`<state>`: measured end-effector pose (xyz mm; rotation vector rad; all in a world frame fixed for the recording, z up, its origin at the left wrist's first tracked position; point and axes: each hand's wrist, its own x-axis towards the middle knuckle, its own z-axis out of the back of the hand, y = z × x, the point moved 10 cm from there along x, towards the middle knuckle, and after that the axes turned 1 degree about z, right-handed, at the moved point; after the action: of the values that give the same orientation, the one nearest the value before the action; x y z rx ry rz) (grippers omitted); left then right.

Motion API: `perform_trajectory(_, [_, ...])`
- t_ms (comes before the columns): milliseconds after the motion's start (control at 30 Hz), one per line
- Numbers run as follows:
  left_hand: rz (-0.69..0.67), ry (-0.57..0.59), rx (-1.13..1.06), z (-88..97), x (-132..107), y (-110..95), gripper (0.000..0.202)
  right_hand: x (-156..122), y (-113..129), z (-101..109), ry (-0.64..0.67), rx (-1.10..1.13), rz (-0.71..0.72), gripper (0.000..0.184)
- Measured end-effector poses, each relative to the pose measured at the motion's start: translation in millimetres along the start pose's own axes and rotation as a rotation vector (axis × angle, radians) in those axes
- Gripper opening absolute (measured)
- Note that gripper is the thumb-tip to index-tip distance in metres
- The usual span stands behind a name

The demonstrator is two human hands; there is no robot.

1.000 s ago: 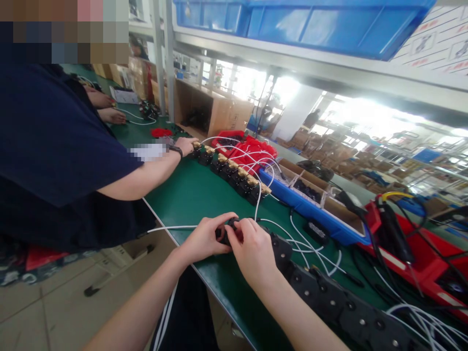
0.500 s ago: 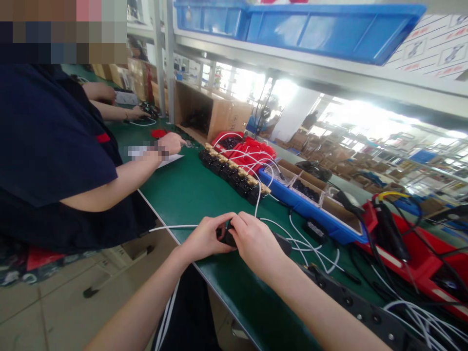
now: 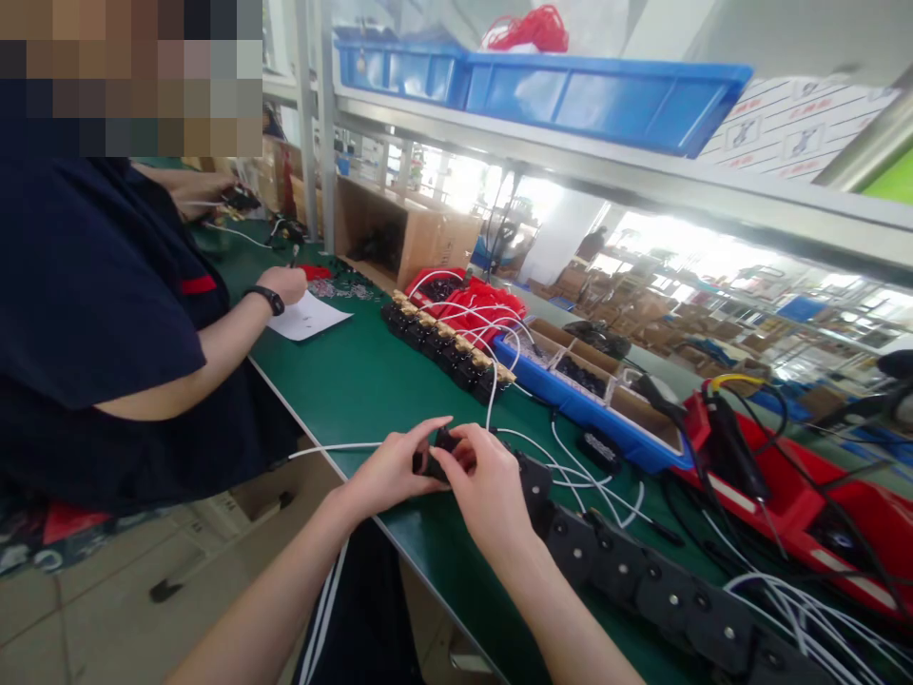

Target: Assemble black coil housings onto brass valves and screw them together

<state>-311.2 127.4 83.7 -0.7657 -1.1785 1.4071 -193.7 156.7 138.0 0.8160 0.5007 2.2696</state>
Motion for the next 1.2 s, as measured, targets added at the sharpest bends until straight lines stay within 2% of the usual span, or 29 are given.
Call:
perform_trajectory(100, [0.086,-0.122,-0.090,13.6,-22,-3,0.065,-23,10,20,-0.089,0.151,0.039,0.012])
perform_trajectory(167, [0.177,-0.189,-0.211,9.9,-42,-2,0.051,-40,26,23,-0.064,0.231,0.104,0.015])
perform_trajectory(233, [0.286,-0.201,-0.345,-7.8,-60,0,0.060,-53,44,18,0.020,0.267,0.170,0.020])
perform_trajectory(300, [0.463,-0.238,-0.558,-30.3,-77,9,0.069,-62,57,8,0.106,0.251,0.206,0.029])
perform_trajectory(400, [0.694,-0.355,-0.854,-56.8,-96,22,0.071,-68,58,-4,0.175,0.198,0.196,0.026])
perform_trajectory(500, [0.775,-0.356,-0.999,-73.6,-97,20,0.058,-68,46,-6,0.183,0.175,0.164,0.014])
perform_trajectory(633, [0.852,-0.284,-1.050,-88.5,-92,13,0.038,-64,32,8,0.156,0.170,0.123,0.013])
perform_trajectory(800, [0.820,-0.264,-1.032,-95.9,-75,10,0.024,-56,23,28,0.111,0.203,0.072,0.015])
perform_trajectory(933, [0.691,-0.238,-0.896,-92.9,-59,9,0.034,-48,15,37,0.110,0.283,0.043,0.018])
perform_trajectory(1067, [0.473,-0.192,-0.599,-76.3,-44,-3,0.044,-44,-12,54,0.051,0.386,-0.106,0.013])
perform_trajectory(1133, [0.347,-0.194,-0.416,-62.7,-36,-13,0.040,-49,-26,47,0.103,0.405,-0.189,0.010])
perform_trajectory(1200, [0.248,-0.224,-0.255,-47.3,-29,-19,0.028,-58,-35,31,0.186,0.378,-0.236,0.014])
